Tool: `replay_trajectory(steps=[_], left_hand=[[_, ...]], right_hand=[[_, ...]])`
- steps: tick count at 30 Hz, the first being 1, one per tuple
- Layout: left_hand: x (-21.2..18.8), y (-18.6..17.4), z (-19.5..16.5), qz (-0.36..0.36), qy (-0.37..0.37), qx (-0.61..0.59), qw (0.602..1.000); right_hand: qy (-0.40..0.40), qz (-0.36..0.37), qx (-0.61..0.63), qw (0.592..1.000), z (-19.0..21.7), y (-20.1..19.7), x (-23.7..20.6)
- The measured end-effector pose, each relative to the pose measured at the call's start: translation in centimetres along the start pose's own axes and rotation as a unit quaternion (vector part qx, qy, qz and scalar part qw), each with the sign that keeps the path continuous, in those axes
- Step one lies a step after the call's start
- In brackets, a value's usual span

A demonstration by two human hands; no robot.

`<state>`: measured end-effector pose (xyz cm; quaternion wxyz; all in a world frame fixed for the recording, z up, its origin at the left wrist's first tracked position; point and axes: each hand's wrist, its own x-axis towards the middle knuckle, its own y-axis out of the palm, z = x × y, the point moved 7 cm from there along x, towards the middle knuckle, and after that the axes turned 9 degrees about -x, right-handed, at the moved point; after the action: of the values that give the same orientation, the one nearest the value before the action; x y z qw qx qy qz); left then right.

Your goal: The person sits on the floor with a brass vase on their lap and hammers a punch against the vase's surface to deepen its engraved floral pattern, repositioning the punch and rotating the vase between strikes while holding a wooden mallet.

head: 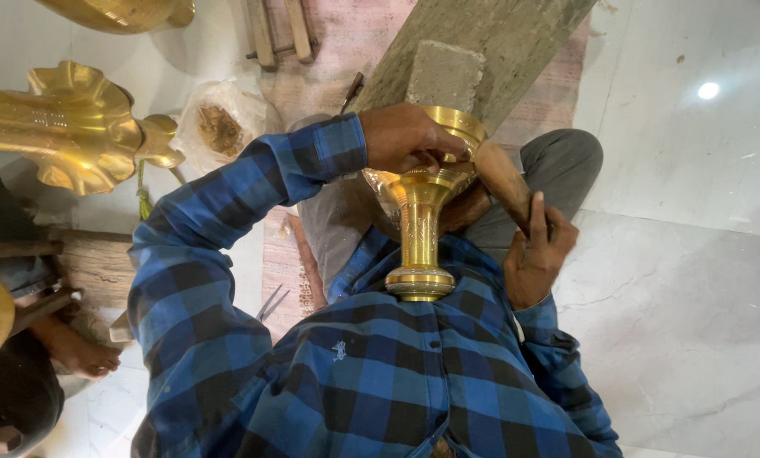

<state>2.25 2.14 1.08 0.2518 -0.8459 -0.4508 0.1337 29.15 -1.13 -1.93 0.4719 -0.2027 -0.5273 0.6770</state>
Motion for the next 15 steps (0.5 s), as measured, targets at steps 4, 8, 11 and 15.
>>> replay_trajectory(steps=[4,8,11,15], left_hand=[[0.1,-0.3,-0.4,-0.009,0.020,0.013,1.000],[-0.2,-0.1,-0.4,0.008,-0.003,0.011,1.000],[-0.8,-0.2,-0.5,-0.004,0.003,0.002,1.000],[-1.3,-0.4,-0.8,-0.032,0.045,-0.016,0.998]], right_hand=[[0.055,-0.049,0.187,0.980,-1.1,-0.6,-0.2],[0.056,-0.010,0.143,0.988,-1.3,0.3,-0.5],[0.077,-0.088,0.253,0.960,-1.8,-0.3,-0.9],[0.063,-0.108,0.115,0.985,-1.6,-0.9,-1.0]])
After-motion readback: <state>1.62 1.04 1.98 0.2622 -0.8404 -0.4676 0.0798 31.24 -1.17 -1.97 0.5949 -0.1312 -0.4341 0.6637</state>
